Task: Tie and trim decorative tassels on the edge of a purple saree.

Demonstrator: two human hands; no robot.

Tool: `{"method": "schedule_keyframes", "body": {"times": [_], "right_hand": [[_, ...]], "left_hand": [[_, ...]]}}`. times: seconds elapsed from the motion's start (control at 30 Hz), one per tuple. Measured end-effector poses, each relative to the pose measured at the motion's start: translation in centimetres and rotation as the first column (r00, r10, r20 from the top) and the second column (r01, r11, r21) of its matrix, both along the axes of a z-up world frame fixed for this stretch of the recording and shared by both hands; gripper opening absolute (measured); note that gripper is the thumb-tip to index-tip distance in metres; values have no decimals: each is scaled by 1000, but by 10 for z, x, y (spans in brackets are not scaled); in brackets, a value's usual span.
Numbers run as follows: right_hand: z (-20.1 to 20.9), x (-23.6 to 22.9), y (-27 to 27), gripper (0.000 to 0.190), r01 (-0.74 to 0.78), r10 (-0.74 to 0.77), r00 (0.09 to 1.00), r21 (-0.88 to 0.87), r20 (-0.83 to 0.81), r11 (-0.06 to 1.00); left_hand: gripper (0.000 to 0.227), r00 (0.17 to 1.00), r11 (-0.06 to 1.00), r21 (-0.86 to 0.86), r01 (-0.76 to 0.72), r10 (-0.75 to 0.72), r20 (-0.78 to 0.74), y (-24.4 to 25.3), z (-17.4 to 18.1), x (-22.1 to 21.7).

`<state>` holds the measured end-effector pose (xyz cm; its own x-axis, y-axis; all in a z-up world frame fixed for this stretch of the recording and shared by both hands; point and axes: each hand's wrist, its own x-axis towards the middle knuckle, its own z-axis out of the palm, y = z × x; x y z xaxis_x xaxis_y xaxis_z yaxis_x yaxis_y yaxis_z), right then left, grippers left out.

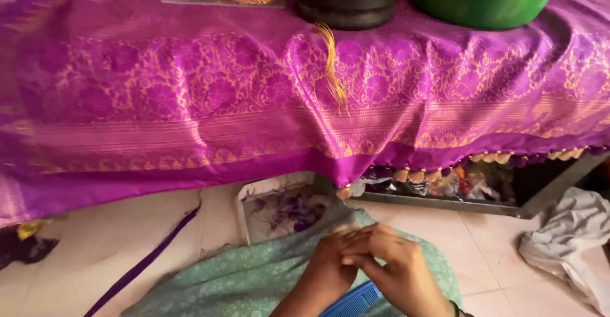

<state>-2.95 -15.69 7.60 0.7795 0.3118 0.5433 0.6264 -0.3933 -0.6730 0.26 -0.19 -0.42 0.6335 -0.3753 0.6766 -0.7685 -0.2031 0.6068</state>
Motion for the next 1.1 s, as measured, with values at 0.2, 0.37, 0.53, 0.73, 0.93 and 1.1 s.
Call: {"method": "schedule_keyframes", "body": {"times": [0.2, 0.37, 0.53, 0.73, 0.93, 1.1], "right_hand": [[12, 9, -49, 9, -17, 175, 974, 732, -141, 681], [41, 13, -62, 9, 290, -291, 946, 29, 145, 957], [16, 16, -37, 8, 46, -39, 993, -66, 107, 997], [8, 42, 3, 20, 253, -86, 731, 152, -677, 955], [-11, 53, 12, 12, 74, 337, 760, 589, -556, 805], [-16, 47, 8, 9, 28, 283, 846, 568, -452, 823]], "left_hand": [[26, 875, 908, 364, -207, 339, -347, 49, -53, -4], [38, 877, 918, 294, -268, 358, -320, 66, -1, 11], [62, 796, 838, -539, -85, -268, -543, 49, 63, 32], [16, 638, 569, -800, -191, -547, -542, 41, 112, 4], [13, 624, 661, -668, -343, -371, -688, 45, 119, -9], [16, 750, 665, -697, -270, -309, -585, 41, 121, -11]]}}
